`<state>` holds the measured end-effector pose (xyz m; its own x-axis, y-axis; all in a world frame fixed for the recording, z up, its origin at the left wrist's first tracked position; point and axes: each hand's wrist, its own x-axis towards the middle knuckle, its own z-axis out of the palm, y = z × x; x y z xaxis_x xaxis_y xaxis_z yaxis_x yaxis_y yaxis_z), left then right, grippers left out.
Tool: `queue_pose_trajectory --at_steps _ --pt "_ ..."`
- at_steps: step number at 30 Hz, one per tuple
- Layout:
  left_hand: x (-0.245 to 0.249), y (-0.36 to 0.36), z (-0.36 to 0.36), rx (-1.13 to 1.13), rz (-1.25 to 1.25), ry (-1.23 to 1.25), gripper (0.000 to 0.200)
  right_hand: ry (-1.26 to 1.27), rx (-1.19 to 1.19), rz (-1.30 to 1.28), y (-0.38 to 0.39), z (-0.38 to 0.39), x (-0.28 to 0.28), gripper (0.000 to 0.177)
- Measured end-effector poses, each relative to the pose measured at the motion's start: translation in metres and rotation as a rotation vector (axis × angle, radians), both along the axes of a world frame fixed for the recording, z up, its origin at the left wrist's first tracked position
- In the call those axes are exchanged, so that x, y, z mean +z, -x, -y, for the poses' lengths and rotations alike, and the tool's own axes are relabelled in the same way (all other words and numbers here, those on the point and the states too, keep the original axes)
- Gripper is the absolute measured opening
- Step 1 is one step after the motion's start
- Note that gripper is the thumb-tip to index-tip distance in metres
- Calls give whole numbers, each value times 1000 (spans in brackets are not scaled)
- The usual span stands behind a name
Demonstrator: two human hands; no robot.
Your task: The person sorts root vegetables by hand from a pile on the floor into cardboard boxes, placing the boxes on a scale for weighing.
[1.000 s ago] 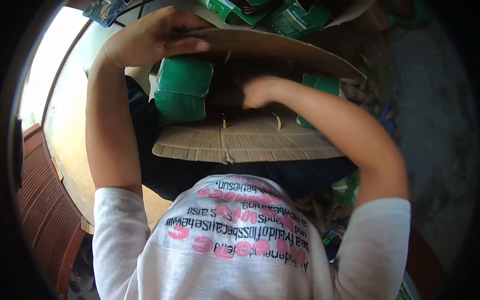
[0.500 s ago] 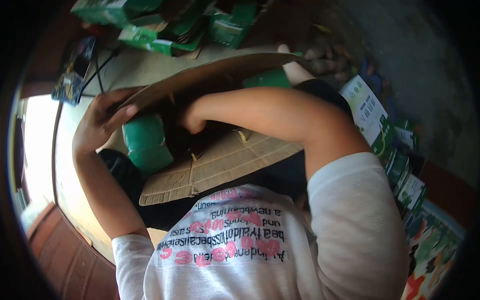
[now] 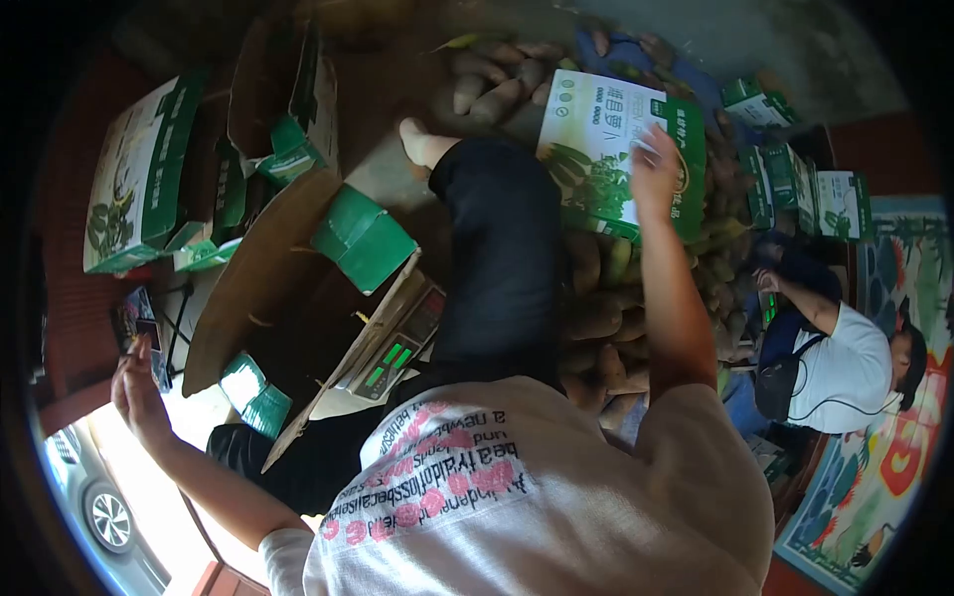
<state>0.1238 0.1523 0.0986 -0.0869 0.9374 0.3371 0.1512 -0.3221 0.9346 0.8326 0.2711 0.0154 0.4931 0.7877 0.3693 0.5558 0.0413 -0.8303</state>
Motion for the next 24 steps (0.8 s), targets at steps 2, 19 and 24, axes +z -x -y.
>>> queue_pose_trajectory --at_steps 2,19,24 --pt "24 -22 -3 -40 309 -29 15 -93 -197 205 -136 26 -71 53" --pt "163 -286 37 -1109 451 23 14 425 -141 -1016 -131 122 -113 42" --pt "167 -285 57 -1149 443 22 13 348 -113 -953 -146 100 -119 39"
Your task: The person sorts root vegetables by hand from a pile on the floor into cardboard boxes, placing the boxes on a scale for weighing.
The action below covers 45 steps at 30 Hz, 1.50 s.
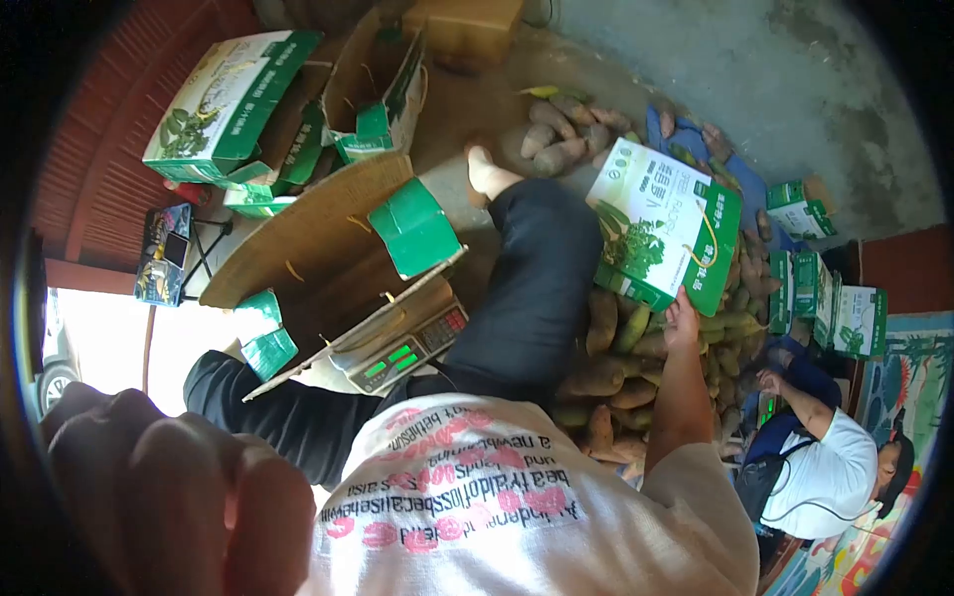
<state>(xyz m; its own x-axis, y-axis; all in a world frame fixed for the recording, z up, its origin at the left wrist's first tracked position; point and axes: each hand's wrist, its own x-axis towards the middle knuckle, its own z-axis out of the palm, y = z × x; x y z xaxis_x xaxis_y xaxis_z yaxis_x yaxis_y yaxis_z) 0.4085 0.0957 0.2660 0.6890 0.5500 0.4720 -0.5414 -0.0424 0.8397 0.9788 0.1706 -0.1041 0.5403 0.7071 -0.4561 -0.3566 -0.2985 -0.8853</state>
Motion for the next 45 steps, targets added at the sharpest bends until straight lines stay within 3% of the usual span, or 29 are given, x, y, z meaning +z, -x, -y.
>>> queue_pose_trajectory --at_steps 6,11,19,20,22,26,30,36,39,41,42,43,44,45 --pt "2 10 34 -35 9 -21 12 38 -70 212 19 -19 24 30" --pt "-3 13 67 -26 25 -22 11 -60 19 431 32 -49 67 13" --pt "-9 15 68 15 39 6 10 -69 378 981 42 -174 153 18" --pt "-9 15 64 20 34 17 10 -176 451 1021 50 -189 164 19" --pt "-10 15 52 31 27 39 10 -103 508 1031 72 -218 190 23" --pt "-10 13 29 35 21 71 10 -193 590 1148 131 -254 227 25" --pt "-8 16 6 42 2 99 9 -287 550 999 178 -309 203 25" --pt "-6 28 -20 85 -11 116 9 -179 423 1364 307 -364 156 32" --pt "-9 37 -28 100 -11 132 9 -281 383 1370 391 -358 121 32" --pt "-10 42 -30 104 -4 134 9 -447 562 1154 430 -349 71 24" --pt "-10 46 -31 106 -5 132 9 -458 791 1015 442 -348 38 17" --pt "-11 48 -32 106 -3 137 9 -443 910 695 456 -333 16 31" --pt "-10 50 -32 103 2 139 9 -431 1098 969 456 -322 14 41" --pt "-11 51 -31 99 3 139 9 -219 1299 837 455 -309 33 39"
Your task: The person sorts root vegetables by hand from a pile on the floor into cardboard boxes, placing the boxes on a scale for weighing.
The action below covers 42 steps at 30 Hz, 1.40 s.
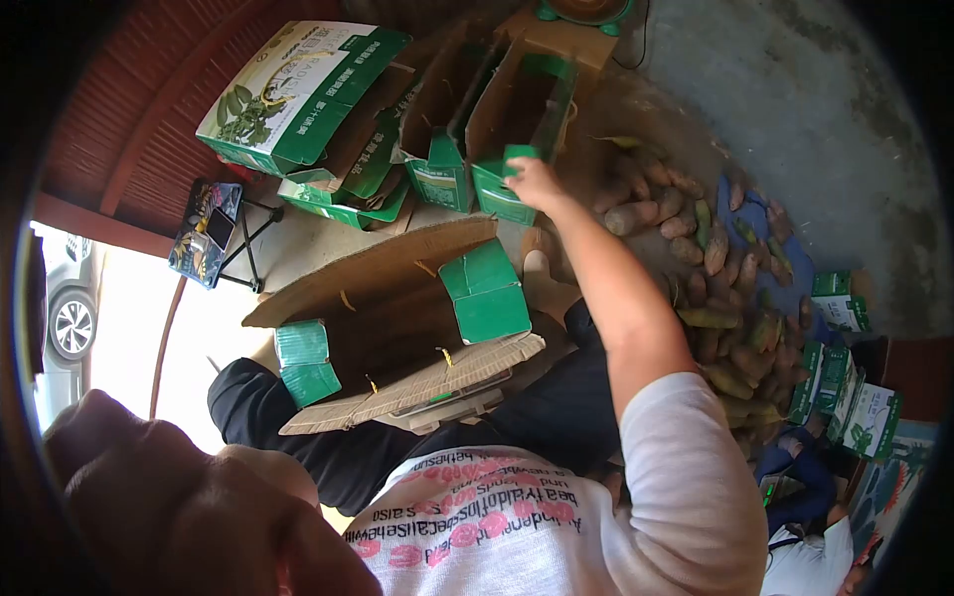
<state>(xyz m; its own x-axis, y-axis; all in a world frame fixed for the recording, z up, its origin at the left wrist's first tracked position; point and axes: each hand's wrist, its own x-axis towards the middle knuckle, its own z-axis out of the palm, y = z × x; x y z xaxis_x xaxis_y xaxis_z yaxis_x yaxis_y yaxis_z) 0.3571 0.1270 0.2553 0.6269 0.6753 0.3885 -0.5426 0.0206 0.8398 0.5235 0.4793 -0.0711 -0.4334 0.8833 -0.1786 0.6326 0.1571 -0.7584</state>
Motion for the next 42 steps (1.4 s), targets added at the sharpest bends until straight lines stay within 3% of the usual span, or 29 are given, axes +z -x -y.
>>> queue_pose_trajectory --at_steps 4,7,9,13,15,19,21,23,25,28,30,36,38,41,42 --pt "-1 -9 3 -52 11 -5 9 66 486 211 -36 27 53 39" --pt "0 -24 4 -101 14 -17 10 180 466 81 -91 44 102 39" --pt "1 -34 7 -124 12 -15 10 232 233 -41 -135 63 134 39" --pt "4 -45 8 -166 5 -17 10 -15 -198 -293 -233 119 135 34" --pt "5 -50 12 -178 -2 -25 10 70 -457 -325 -277 160 101 30" --pt "8 -65 17 -218 -18 -15 11 3 -878 -310 -315 270 11 22" --pt "10 -72 19 -208 -35 -16 11 103 -964 -322 -322 321 -44 21" --pt "11 -81 19 -197 -47 -12 12 216 -874 -195 -301 369 -59 19" --pt "11 -89 19 -186 -66 7 12 171 -622 68 -293 405 -109 20" --pt "14 -103 16 -156 -108 39 12 -30 -142 20 -264 449 -129 26" --pt "17 -112 13 -132 -135 73 13 -66 7 60 -253 460 -129 26" --pt "19 -119 -1 -7 -236 161 14 -81 90 335 -244 453 -126 28" --pt "12 -93 -10 69 -286 143 14 -64 77 462 -249 447 -125 29" --pt "-23 -25 -22 137 -333 -136 28 16 126 697 -264 434 -119 30" --pt "-30 -1 -26 284 -379 -118 30 62 170 788 -269 428 -113 31"
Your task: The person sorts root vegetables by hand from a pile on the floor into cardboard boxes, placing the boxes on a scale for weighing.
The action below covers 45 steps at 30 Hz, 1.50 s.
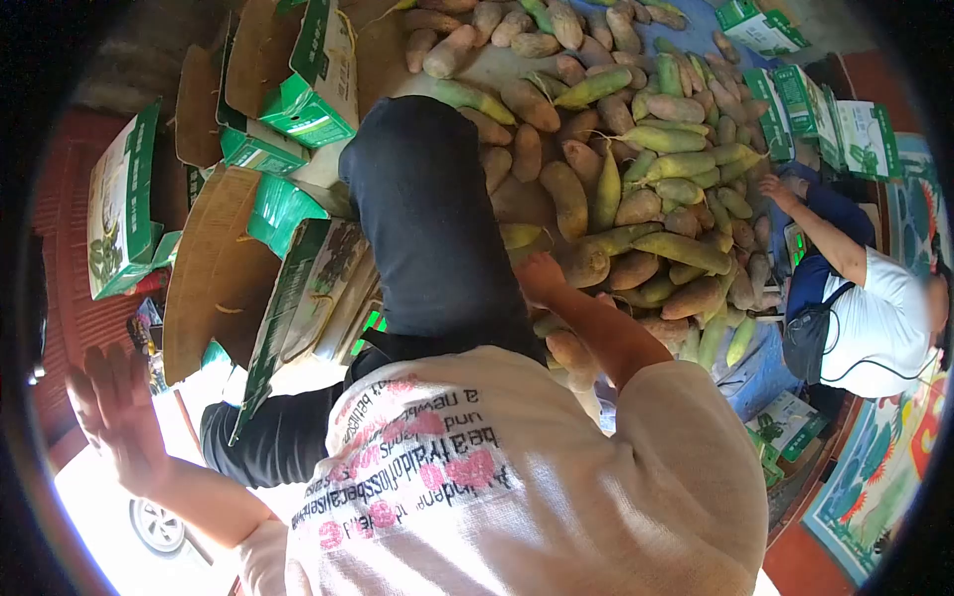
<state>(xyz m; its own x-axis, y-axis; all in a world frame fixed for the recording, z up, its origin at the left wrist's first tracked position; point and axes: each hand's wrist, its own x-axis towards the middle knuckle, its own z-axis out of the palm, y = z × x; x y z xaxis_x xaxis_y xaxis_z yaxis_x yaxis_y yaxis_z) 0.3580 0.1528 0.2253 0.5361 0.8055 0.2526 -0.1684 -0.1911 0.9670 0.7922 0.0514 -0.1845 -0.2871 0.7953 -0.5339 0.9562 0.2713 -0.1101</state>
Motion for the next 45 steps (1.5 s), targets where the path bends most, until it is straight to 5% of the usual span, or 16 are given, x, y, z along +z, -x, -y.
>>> queue_pose_trajectory --at_steps 6,9,15,20,24,26,29,31,35,40,42,45 --pt "-49 96 -3 1064 -412 -15 33 224 300 462 -36 -15 9 38" --pt "-86 169 5 1154 -758 -212 38 242 309 555 -41 -11 -10 41" --pt "-177 270 50 1280 -587 108 40 301 407 676 -41 -7 9 57" --pt "-197 274 66 1274 -726 -23 42 258 275 657 -69 14 -13 65" --pt "-163 247 48 1242 -739 -20 34 438 93 599 -51 -2 30 82" --pt "-115 157 26 1082 -611 -109 14 516 -2 565 -50 -10 40 91" --pt "-71 36 9 885 -581 -182 21 550 -50 513 -46 -23 45 93" --pt "-40 -25 7 694 -532 8 39 518 -119 465 -41 -34 61 91" --pt "-34 -29 -11 399 -608 -183 35 300 -336 259 -64 -55 76 90" --pt "-46 41 -14 846 -742 -207 26 -79 -404 -21 -149 -123 79 97" --pt "-66 91 -18 1018 -975 -235 29 -155 -450 47 -134 -159 134 94" --pt "-97 152 -16 982 -1055 -375 31 -287 -410 184 -41 -204 275 88"
